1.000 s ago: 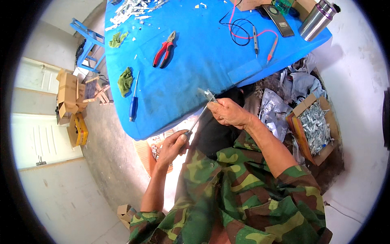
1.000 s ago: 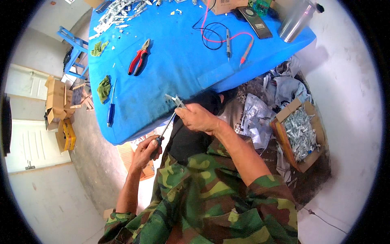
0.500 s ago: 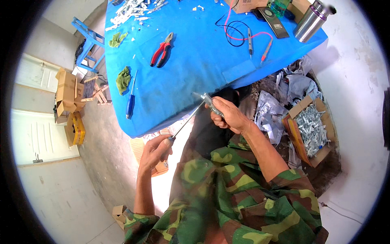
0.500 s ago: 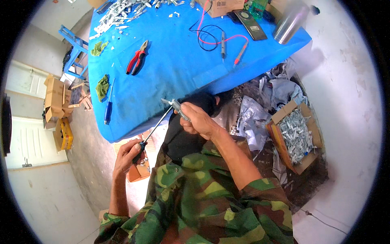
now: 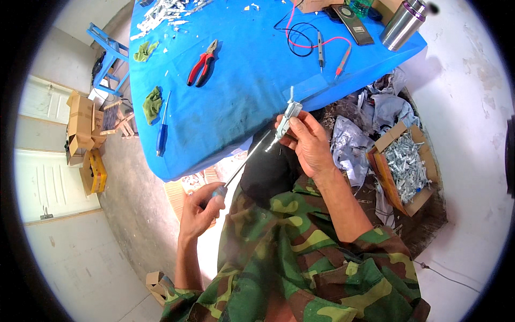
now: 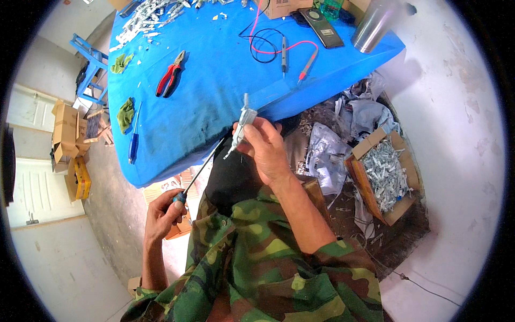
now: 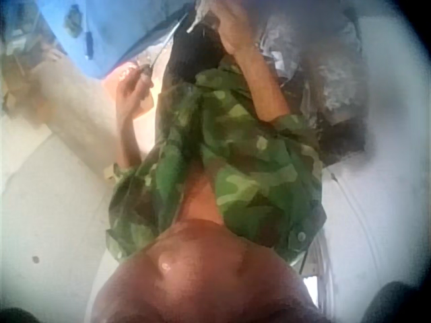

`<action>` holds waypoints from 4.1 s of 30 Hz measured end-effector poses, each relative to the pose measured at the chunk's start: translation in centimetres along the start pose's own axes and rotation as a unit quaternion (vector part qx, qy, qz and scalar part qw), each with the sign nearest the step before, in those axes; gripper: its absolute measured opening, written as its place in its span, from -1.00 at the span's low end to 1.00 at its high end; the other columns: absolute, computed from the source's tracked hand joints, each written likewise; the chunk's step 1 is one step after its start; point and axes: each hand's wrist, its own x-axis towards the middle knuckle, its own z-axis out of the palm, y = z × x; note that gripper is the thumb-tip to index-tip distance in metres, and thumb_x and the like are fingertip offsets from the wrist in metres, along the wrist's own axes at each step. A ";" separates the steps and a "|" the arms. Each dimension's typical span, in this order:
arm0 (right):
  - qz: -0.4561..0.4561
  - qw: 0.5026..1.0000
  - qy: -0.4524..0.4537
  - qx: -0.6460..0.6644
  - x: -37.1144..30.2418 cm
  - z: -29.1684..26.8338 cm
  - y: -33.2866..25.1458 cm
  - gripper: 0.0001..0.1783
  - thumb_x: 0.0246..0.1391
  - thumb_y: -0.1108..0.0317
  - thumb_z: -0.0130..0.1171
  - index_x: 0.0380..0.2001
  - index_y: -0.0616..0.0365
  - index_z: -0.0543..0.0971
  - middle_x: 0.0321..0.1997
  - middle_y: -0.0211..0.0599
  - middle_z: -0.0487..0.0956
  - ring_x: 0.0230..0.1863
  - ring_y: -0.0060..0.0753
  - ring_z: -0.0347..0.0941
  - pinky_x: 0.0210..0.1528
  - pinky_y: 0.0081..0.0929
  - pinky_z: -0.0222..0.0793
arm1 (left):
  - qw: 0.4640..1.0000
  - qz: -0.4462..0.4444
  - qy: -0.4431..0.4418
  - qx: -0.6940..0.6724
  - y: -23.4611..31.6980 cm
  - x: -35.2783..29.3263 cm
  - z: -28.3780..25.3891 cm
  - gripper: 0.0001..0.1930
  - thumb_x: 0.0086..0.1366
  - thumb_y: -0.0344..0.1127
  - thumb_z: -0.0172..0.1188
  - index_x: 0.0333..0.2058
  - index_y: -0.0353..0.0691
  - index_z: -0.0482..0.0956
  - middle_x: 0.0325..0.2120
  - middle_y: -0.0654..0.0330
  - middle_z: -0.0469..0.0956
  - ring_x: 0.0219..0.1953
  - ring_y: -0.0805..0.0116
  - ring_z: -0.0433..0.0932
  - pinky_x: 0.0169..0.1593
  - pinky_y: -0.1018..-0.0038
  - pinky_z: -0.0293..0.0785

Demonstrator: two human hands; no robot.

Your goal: The person disassembles a small electric motor using a screwdriver and pliers, wipes a component with a cloth, and touches multimeter probes to the motor parts.

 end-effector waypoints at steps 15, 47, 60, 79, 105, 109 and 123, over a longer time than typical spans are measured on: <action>-0.064 0.993 0.050 0.084 -0.8 0.2 1.7 -0.78 0.34 0.49 0.16 0.01 0.22 0.49 0.02 -0.25 0.60 -0.01 -0.37 0.60 0.08 -0.32 0.64 | 0.964 0.174 0.089 0.182 0.5 -0.8 3.2 -0.61 0.28 -0.38 0.38 0.08 -0.32 0.65 -0.34 0.06 0.70 -0.36 0.31 0.64 -0.23 0.40 0.52; -0.136 0.978 0.118 0.109 -2.1 0.9 2.6 -0.76 0.36 0.44 0.21 0.02 0.24 0.47 -0.04 -0.32 0.58 -0.06 -0.48 0.59 0.05 -0.37 0.66 | 0.947 0.170 0.084 0.259 1.8 -0.8 6.2 -0.57 0.28 -0.45 0.37 0.14 -0.32 0.61 -0.23 -0.03 0.71 -0.22 0.14 0.70 -0.04 0.31 0.57; -0.185 0.969 0.062 -0.149 -2.7 -0.5 1.4 -0.73 0.35 0.42 0.27 0.02 0.34 0.60 -0.12 -0.31 0.69 -0.13 -0.56 0.62 -0.04 -0.55 0.60 | 0.918 0.189 0.059 0.344 5.4 -1.0 3.4 -0.61 0.31 -0.40 0.33 0.12 -0.23 0.60 -0.29 0.01 0.68 -0.34 -0.03 0.68 -0.23 0.23 0.59; -0.170 0.962 -0.051 -0.209 -3.4 -3.0 -0.2 -0.70 0.34 0.49 0.18 0.11 0.24 0.57 -0.07 -0.40 0.68 -0.12 -0.67 0.53 -0.05 -0.63 0.46 | 0.953 0.077 -0.075 0.282 9.6 1.5 -0.3 -0.72 0.38 -0.30 0.32 -0.01 -0.32 0.67 -0.46 -0.02 0.63 -0.44 0.21 0.64 -0.28 0.35 0.54; -0.091 0.996 -0.006 0.013 -3.2 -7.8 1.1 -0.76 0.36 0.39 0.23 0.05 0.12 0.58 -0.03 -0.40 0.65 -0.17 -0.68 0.52 -0.21 -0.65 0.53 | 0.944 0.146 0.215 0.204 3.6 8.8 -2.0 -0.66 0.44 -0.27 0.30 0.07 -0.38 0.63 -0.31 0.22 0.68 -0.36 0.50 0.58 -0.29 0.52 0.49; -0.101 0.995 0.008 -0.017 -3.8 -7.7 0.8 -0.73 0.38 0.39 0.20 0.10 0.13 0.55 0.01 -0.37 0.63 -0.09 -0.63 0.55 -0.16 -0.62 0.54 | 0.851 0.255 0.302 0.345 2.6 12.6 -1.5 -0.67 0.40 -0.29 0.33 0.06 -0.33 0.65 -0.25 0.09 0.71 -0.30 0.23 0.67 -0.19 0.35 0.58; -0.074 0.994 0.072 0.039 -4.1 -10.3 0.6 -0.74 0.36 0.38 0.11 0.06 0.14 0.57 -0.08 -0.34 0.65 -0.12 -0.52 0.59 -0.13 -0.52 0.52 | 0.857 0.356 0.092 0.362 3.2 10.5 10.8 -0.77 0.19 -0.32 0.50 -0.20 -0.20 0.71 -0.30 0.11 0.67 -0.31 0.05 0.67 -0.25 0.22 0.58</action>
